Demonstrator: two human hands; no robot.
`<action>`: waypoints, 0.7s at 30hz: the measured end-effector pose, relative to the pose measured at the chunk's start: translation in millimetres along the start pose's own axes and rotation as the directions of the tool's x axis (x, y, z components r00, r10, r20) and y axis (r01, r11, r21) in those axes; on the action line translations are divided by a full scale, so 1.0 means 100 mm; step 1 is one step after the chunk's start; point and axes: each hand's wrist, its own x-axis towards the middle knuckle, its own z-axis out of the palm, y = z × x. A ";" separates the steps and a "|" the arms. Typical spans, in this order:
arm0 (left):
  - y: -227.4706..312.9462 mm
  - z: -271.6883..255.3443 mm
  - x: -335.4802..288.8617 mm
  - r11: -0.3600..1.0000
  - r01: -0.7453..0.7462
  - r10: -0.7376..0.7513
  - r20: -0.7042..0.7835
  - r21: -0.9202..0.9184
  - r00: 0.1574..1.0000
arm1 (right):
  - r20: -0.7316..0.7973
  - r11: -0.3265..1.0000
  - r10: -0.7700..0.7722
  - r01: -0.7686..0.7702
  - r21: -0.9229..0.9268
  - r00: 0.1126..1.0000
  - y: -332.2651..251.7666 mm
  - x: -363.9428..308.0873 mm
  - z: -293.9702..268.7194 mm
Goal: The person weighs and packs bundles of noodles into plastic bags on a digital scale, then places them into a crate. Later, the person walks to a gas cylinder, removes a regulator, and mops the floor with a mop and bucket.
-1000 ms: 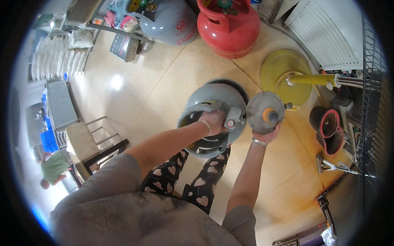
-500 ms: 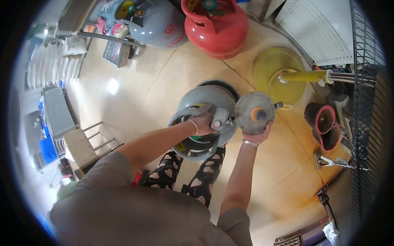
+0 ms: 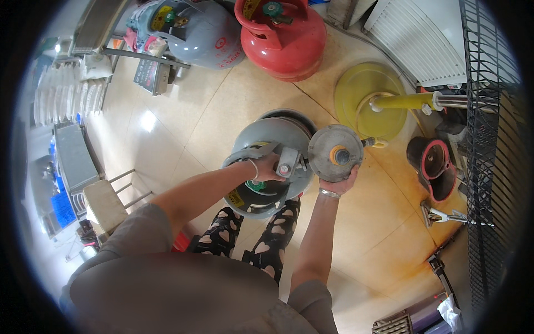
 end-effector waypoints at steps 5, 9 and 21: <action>0.02 0.02 -0.04 0.999 -0.019 0.017 -0.025 -0.044 1.000 | 0.056 1.000 -0.011 0.011 0.007 0.998 0.01 0.04 -0.06; 0.02 0.07 -0.14 0.997 0.008 -0.017 -0.120 -0.079 0.993 | -0.012 1.000 -0.008 0.008 -0.011 1.000 0.02 0.02 -0.02; 0.04 0.16 -0.33 0.981 -0.114 0.032 -0.443 -0.159 0.896 | -0.071 0.998 -0.013 0.009 -0.054 0.997 0.02 -0.04 0.11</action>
